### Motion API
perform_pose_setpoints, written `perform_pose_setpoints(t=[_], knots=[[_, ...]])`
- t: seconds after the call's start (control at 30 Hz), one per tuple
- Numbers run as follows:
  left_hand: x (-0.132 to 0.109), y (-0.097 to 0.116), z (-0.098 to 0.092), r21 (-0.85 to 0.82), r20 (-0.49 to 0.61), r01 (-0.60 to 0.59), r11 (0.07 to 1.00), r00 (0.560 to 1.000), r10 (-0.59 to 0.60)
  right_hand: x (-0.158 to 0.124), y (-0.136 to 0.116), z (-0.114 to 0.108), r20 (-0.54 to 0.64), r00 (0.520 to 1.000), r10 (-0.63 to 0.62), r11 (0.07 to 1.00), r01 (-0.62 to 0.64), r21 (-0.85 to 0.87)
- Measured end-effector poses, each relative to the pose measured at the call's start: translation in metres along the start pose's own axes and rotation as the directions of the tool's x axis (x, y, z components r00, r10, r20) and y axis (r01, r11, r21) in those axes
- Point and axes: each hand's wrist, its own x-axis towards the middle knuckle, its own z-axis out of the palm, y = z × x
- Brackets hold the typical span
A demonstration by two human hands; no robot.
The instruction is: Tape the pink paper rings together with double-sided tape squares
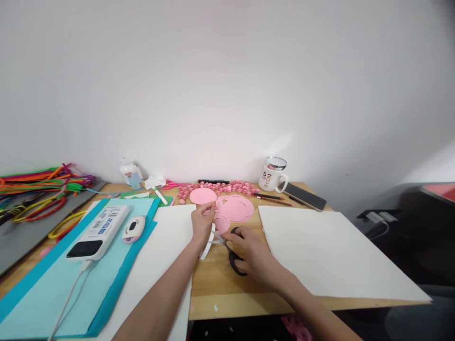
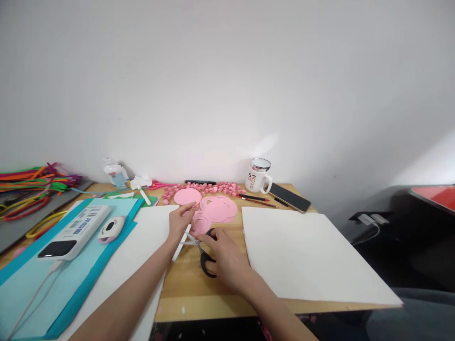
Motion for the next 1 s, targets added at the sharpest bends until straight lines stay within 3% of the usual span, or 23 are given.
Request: perform_pose_setpoints(t=[0.27, 0.47, 0.77, 0.9, 1.0], knots=[[0.002, -0.003, -0.001, 0.034, -0.01, -0.001, 0.999, 1.0, 0.002, 0.002, -0.002, 0.001, 0.007, 0.999, -0.035, 0.988, 0.036, -0.153], [-0.001, 0.0, 0.0, 0.041, 0.0, -0.01, 0.999, 1.0, 0.01, 0.004, -0.002, -0.004, 0.086, 0.996, -0.004, 0.997, 0.01, -0.075], [-0.004, 0.001, 0.003, 0.059, 0.02, -0.045, 0.997, 0.999, 0.044, 0.006, 0.007, -0.005, 0.088, 0.995, -0.037, 0.999, 0.036, 0.01], [-0.003, -0.006, 0.004, 0.073, 0.017, -0.134, 0.988, 0.991, 0.133, 0.009, 0.012, -0.005, 0.14, 0.989, -0.046, 0.999, 0.044, 0.019], [-0.003, -0.011, 0.005, 0.106, 0.03, -0.238, 0.965, 0.971, 0.236, 0.008, 0.013, -0.01, 0.112, 0.993, -0.021, 0.996, 0.031, -0.089]])
